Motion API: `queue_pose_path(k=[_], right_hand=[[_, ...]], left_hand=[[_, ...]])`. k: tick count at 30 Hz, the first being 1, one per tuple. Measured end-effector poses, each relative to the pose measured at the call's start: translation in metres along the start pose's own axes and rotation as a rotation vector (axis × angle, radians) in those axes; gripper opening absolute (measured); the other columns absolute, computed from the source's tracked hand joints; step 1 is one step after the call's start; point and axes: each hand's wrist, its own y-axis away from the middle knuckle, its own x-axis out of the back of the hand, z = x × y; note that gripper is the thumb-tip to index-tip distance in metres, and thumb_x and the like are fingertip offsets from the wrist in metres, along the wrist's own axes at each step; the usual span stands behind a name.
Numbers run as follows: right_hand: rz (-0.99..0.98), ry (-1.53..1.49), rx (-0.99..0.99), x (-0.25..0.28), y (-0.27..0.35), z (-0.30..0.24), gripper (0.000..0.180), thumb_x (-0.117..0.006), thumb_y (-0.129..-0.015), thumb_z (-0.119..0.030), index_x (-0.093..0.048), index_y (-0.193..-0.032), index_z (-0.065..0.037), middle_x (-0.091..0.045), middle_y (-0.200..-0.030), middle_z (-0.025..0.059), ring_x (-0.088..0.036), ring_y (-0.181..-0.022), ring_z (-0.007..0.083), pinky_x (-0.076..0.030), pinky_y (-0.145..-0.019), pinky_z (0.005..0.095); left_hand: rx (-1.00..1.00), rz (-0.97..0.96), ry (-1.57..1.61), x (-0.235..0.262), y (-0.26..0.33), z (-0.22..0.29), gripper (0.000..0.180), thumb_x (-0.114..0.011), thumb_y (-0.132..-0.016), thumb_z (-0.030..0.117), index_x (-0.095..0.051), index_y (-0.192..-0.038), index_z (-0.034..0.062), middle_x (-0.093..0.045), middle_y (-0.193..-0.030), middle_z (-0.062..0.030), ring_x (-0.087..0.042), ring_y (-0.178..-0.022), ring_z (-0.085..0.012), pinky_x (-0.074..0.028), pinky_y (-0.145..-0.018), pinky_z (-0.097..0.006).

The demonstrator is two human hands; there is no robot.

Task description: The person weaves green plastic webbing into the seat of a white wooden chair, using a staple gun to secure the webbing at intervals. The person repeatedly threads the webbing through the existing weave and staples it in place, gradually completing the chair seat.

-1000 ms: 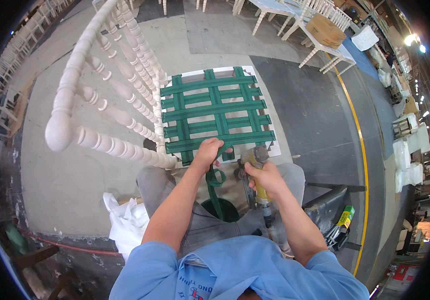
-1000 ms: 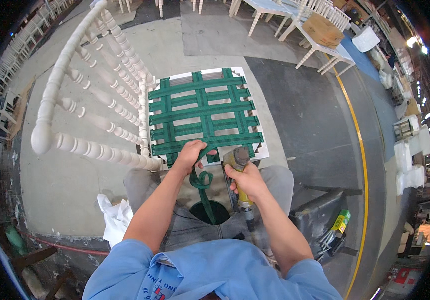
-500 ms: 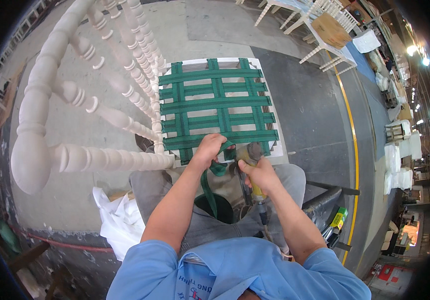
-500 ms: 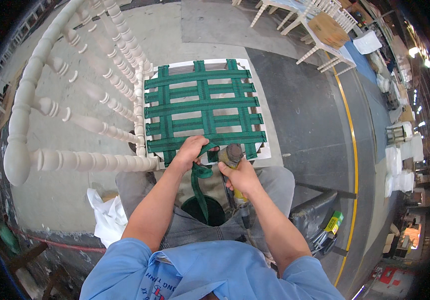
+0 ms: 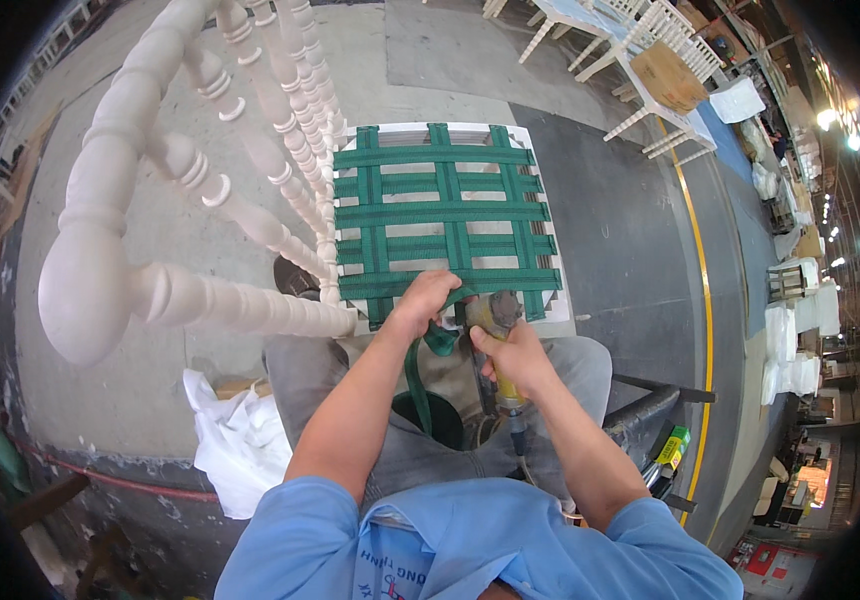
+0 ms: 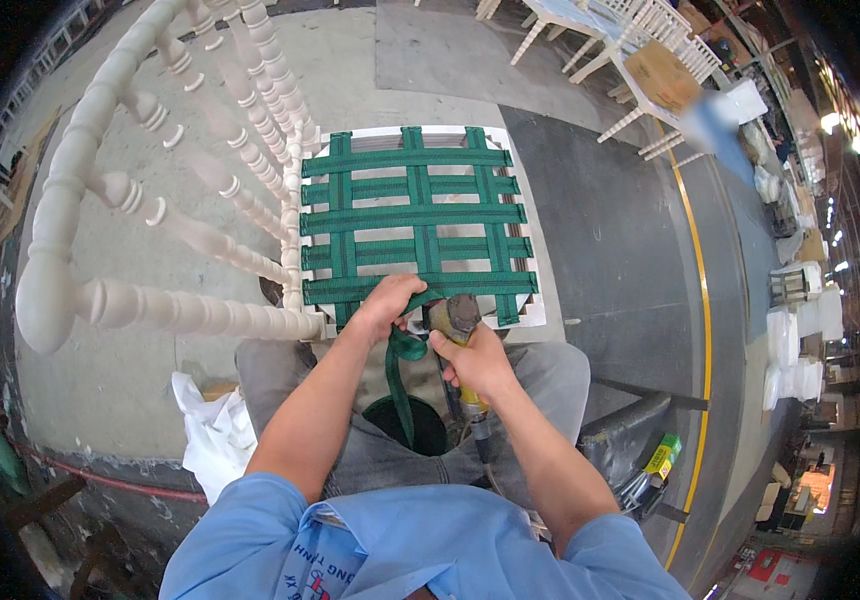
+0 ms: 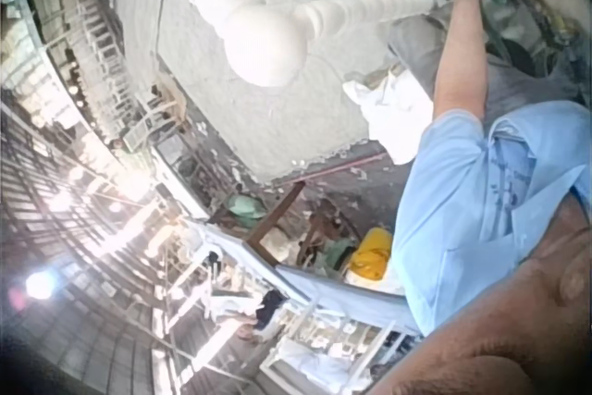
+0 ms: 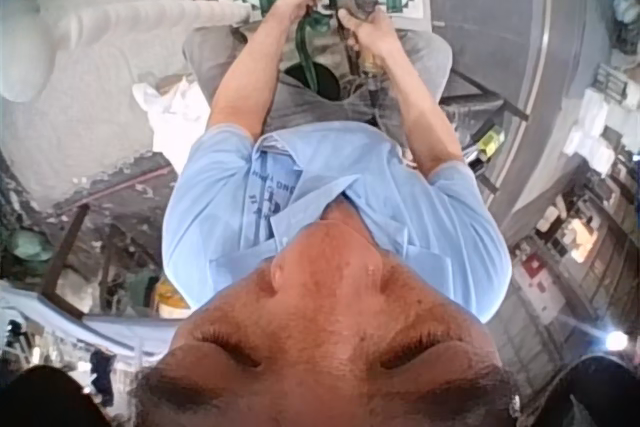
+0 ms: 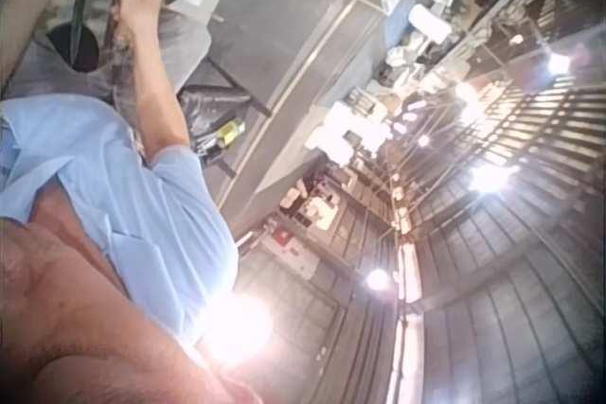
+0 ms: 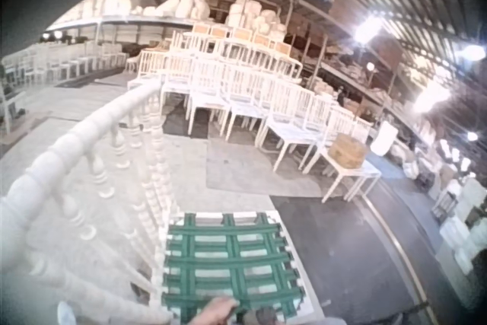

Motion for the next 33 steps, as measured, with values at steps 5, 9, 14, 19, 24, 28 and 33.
queue_pose_path(k=[5,9,14,19,24,28,33], right_hand=[[0.028,-0.042,-0.055,0.005,0.012,-0.001,0.03,-0.072,-0.098,-0.026,-0.065,-0.112,-0.001,-0.064,-0.084,0.0043,-0.06,-0.055,0.0137,-0.049,-0.047,0.029],[0.095,-0.152,0.026,0.052,0.057,-0.005,0.033,-0.074,-0.096,-0.027,-0.067,-0.114,0.0,-0.068,-0.089,0.0055,-0.064,-0.06,0.015,-0.052,-0.051,0.0289],[0.424,-0.058,0.081,0.166,0.164,0.005,0.038,-0.074,-0.097,-0.028,-0.063,-0.12,0.0,-0.068,-0.088,0.0089,-0.064,-0.064,0.0152,-0.053,-0.057,0.0336],[0.743,-0.167,0.025,0.268,0.252,0.067,0.037,-0.073,-0.097,-0.033,-0.064,-0.121,-0.006,-0.068,-0.097,0.0068,-0.063,-0.068,0.0154,-0.051,-0.057,0.0316],[0.802,-0.487,-0.166,0.319,0.282,0.184,0.042,-0.076,-0.094,-0.037,-0.065,-0.121,-0.007,-0.068,-0.104,0.0074,-0.065,-0.067,0.0174,-0.053,-0.056,0.0335],[0.691,-0.727,-0.188,0.324,0.264,0.258,0.046,-0.076,-0.093,-0.042,-0.064,-0.12,-0.006,-0.065,-0.102,0.0069,-0.066,-0.071,0.0187,-0.055,-0.058,0.0345],[0.613,-0.858,-0.169,0.327,0.237,0.302,0.048,-0.078,-0.092,-0.042,-0.063,-0.116,-0.004,-0.064,-0.101,0.0082,-0.067,-0.074,0.0198,-0.057,-0.061,0.0347]], left_hand=[[-0.007,-0.081,0.003,0.001,0.002,0.003,0.026,-0.058,-0.093,0.024,-0.072,-0.101,0.0033,-0.076,-0.098,-0.0071,-0.059,-0.068,-0.0147,-0.043,-0.052,-0.033],[-0.013,0.004,-0.016,0.002,-0.006,-0.012,0.027,-0.062,-0.094,0.024,-0.073,-0.106,0.0024,-0.076,-0.103,-0.0069,-0.063,-0.078,-0.0154,-0.049,-0.062,-0.032],[0.029,-0.207,-0.144,-0.012,0.01,-0.009,0.032,-0.067,-0.096,0.03,-0.074,-0.112,0.0031,-0.075,-0.107,-0.006,-0.063,-0.091,-0.0152,-0.052,-0.076,-0.032],[-0.132,-0.163,-0.305,-0.015,0.043,-0.012,0.039,-0.068,-0.097,0.017,-0.063,-0.133,0.0032,-0.072,-0.12,-0.0049,-0.066,-0.095,-0.0133,-0.054,-0.083,-0.029],[-0.089,-0.057,-0.381,-0.035,0.056,-0.029,0.042,-0.064,-0.099,0.013,-0.059,-0.139,0.0017,-0.068,-0.125,-0.0061,-0.062,-0.111,-0.0168,-0.048,-0.1,-0.033],[-0.047,0.072,-0.552,-0.054,0.07,-0.033,0.041,-0.065,-0.099,0.016,-0.06,-0.137,0.001,-0.068,-0.115,-0.0053,-0.062,-0.102,-0.0181,-0.05,-0.096,-0.033],[-0.515,0.122,-0.89,-0.04,0.063,-0.058,0.035,-0.066,-0.099,0.017,-0.063,-0.129,-0.0028,-0.068,-0.108,-0.0088,-0.063,-0.094,-0.0179,-0.05,-0.087,-0.034]])
